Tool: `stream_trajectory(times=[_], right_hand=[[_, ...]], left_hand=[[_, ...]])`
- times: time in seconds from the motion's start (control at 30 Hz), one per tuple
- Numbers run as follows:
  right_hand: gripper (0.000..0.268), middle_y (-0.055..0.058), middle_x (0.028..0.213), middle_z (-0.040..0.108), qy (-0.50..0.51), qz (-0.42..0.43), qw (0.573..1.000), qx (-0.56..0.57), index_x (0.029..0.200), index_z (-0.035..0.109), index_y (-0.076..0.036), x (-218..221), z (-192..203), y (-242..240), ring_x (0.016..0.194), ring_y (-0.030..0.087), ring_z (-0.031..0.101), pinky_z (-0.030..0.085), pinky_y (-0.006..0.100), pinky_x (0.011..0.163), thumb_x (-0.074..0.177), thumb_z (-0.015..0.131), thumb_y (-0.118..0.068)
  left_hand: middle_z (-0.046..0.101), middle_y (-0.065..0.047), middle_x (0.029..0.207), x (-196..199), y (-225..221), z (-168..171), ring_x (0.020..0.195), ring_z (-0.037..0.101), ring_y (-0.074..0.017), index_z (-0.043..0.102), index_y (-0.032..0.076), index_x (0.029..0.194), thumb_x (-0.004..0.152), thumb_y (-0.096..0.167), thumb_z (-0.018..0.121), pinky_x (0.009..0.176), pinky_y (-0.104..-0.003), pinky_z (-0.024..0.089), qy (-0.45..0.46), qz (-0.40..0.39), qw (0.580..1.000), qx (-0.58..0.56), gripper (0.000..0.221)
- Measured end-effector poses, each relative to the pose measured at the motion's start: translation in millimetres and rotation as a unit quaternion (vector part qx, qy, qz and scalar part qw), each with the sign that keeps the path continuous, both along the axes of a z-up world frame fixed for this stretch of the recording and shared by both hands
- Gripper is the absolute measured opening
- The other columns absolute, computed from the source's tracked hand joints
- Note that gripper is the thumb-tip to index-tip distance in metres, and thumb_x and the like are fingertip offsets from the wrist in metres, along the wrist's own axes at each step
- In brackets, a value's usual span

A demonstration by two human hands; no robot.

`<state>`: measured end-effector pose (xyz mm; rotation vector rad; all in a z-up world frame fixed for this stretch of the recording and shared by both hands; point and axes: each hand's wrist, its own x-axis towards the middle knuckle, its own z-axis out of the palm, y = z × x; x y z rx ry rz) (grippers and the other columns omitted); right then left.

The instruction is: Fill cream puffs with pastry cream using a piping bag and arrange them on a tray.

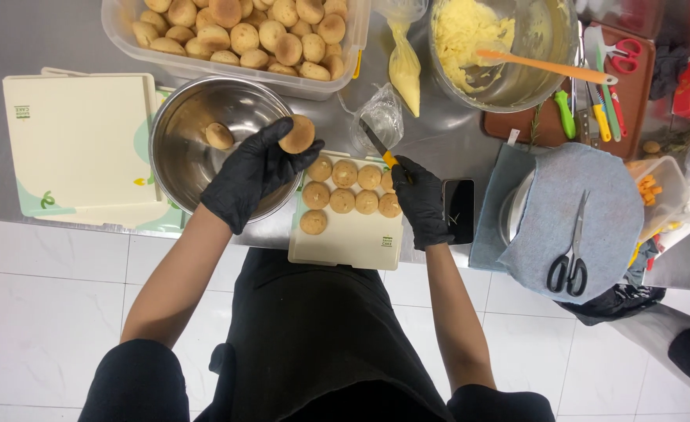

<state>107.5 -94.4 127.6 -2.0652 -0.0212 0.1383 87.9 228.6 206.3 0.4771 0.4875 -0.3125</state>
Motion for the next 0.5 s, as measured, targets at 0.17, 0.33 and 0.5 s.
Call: stream_trajectory(times=[0.17, 0.33, 0.5], right_hand=[[0.031, 0.005, 0.087, 0.072, 0.142, -0.061, 0.978, 0.14, 0.124, 0.075, -0.002, 1.1, 11.7, -6.3, 0.066, 0.007, 0.053, 0.044, 0.023, 0.059, 0.098, 0.069, -0.018], [0.03, 0.002, 0.076, 0.065, 0.266, -0.164, 0.907, 0.281, 0.12, 0.074, -0.004, -16.3, 11.3, -17.1, 0.055, 0.007, 0.048, 0.041, 0.02, 0.05, 0.097, 0.069, -0.022], [0.034, 0.004, 0.079, 0.065, 0.282, -0.185, 0.864, 0.373, 0.126, 0.072, -0.005, -42.5, -10.8, -34.8, 0.056, 0.007, 0.047, 0.041, 0.019, 0.05, 0.097, 0.065, -0.022]], left_hand=[[0.059, -0.008, 0.131, -8.4, -12.0, -24.1, 0.12, 0.062, -0.0175, 0.052, 0.001, 0.139, 0.104, 0.017, 0.069, 0.108, -0.03, 0.054, -0.054, -0.046, 0.996, -0.045, 0.041], [0.059, -0.004, 0.132, 1.7, -30.6, -12.4, 0.114, 0.065, -0.015, 0.05, 0.012, 0.147, 0.095, 0.025, 0.066, 0.101, -0.028, 0.056, -0.027, -0.116, 0.989, 0.093, 0.056], [0.062, -0.014, 0.126, 16.8, -42.1, -64.2, 0.113, 0.067, -0.0244, 0.053, -0.002, 0.14, 0.099, 0.017, 0.067, 0.102, -0.033, 0.059, 0.003, -0.067, 0.997, -0.031, 0.048]])
